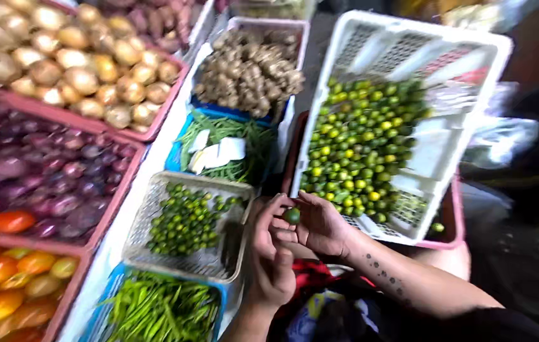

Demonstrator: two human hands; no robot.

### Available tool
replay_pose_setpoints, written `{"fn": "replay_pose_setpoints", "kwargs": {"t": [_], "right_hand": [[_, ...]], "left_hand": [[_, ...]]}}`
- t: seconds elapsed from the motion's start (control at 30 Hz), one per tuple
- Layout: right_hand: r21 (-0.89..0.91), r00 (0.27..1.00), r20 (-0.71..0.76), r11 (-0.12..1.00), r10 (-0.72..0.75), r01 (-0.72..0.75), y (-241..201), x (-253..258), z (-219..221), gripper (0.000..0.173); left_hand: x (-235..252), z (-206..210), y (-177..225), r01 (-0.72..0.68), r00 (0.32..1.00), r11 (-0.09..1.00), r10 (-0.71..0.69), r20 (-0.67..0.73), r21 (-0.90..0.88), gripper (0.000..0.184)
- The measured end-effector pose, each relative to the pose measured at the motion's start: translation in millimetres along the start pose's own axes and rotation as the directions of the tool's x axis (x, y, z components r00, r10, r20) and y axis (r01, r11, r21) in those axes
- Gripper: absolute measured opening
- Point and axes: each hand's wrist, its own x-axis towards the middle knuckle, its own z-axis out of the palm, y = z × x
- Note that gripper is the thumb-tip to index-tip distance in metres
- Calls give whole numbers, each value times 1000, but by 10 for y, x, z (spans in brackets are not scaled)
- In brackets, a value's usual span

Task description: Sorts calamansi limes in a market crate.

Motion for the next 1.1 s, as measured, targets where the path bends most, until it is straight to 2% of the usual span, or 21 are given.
{"fn": "replay_pose_setpoints", "kwargs": {"t": [0.07,0.13,0.17,0.2,0.23,0.27,0.3,0.33,0.43,0.53,0.57,0.6,0.67,0.7,0.77,0.8,0.87,0.93,1.0,1.03,1.1], "right_hand": [[54,981,-167,993,-98,108,-212,-533,-19,56],[-65,886,-280,927,-371,368,-429,-1130,-130,48],[-228,767,-295,822,-569,522,-535,-1405,-256,46],[-429,599,-265,648,-756,629,-642,-1630,-442,46],[-625,402,-208,437,-892,646,-751,-1800,-675,46],[-772,233,-144,257,-962,581,-853,-1923,-947,44],[-877,135,-106,156,-985,455,-925,-2016,-1215,43],[-952,115,-97,126,-989,279,-965,-2089,-1436,46],[-976,205,-114,71,-972,-206,-983,-2066,-1712,59],[-918,306,-185,54,-934,-393,-824,-1732,-1624,82],[-900,327,-223,65,-918,-431,-763,-1627,-1505,94],[-888,316,-185,21,-931,-459,-695,-1547,-1390,95],[-885,292,66,-191,-954,-425,-612,-1427,-1195,63],[-882,316,172,-289,-933,-372,-642,-1354,-1097,47],[-880,427,267,-399,-864,-256,-819,-1088,-1035,26],[-875,510,263,-425,-819,-231,-937,-895,-1109,25],[-817,663,217,-506,-716,-279,-1173,-471,-1361,36],[-734,714,209,-590,-668,-336,-1283,-211,-1533,44],[-792,682,199,-525,-704,-312,-1323,-207,-1510,33],[-864,653,154,-421,-742,-275,-1324,-282,-1446,31],[-980,585,51,-153,-809,-126,-1262,-475,-1358,34]], "left_hand": [[-17,341,-15,-46,995,999,45,91,19,76],[5,508,-136,-72,994,993,64,84,90,63],[52,554,-204,-60,997,986,52,54,157,56],[129,588,-273,-32,999,970,29,15,241,51],[229,616,-353,0,1000,942,7,-21,335,49],[336,637,-450,32,999,896,-13,-46,444,50],[441,651,-564,70,997,837,-41,-64,543,55],[540,666,-684,115,993,761,-84,-79,638,61],[715,753,-1006,298,932,512,-337,-130,805,76],[745,806,-1057,473,785,387,-593,-179,791,63],[748,801,-1051,483,770,388,-616,-169,785,62],[740,785,-1054,486,774,419,-614,-155,767,60],[694,708,-1120,530,797,580,-591,-129,618,54],[669,670,-1181,569,801,672,-585,-132,473,53],[634,641,-1239,631,773,768,-613,-162,110,61],[610,646,-1244,638,758,770,-626,-183,11,62],[597,681,-1220,658,734,753,-631,-251,31,56],[629,648,-1218,695,709,711,-654,-264,106,54],[762,615,-1236,756,649,639,-708,-276,139,58],[847,592,-1276,781,624,602,-739,-255,166,60],[957,570,-1468,760,642,576,-735,-216,300,53]]}}
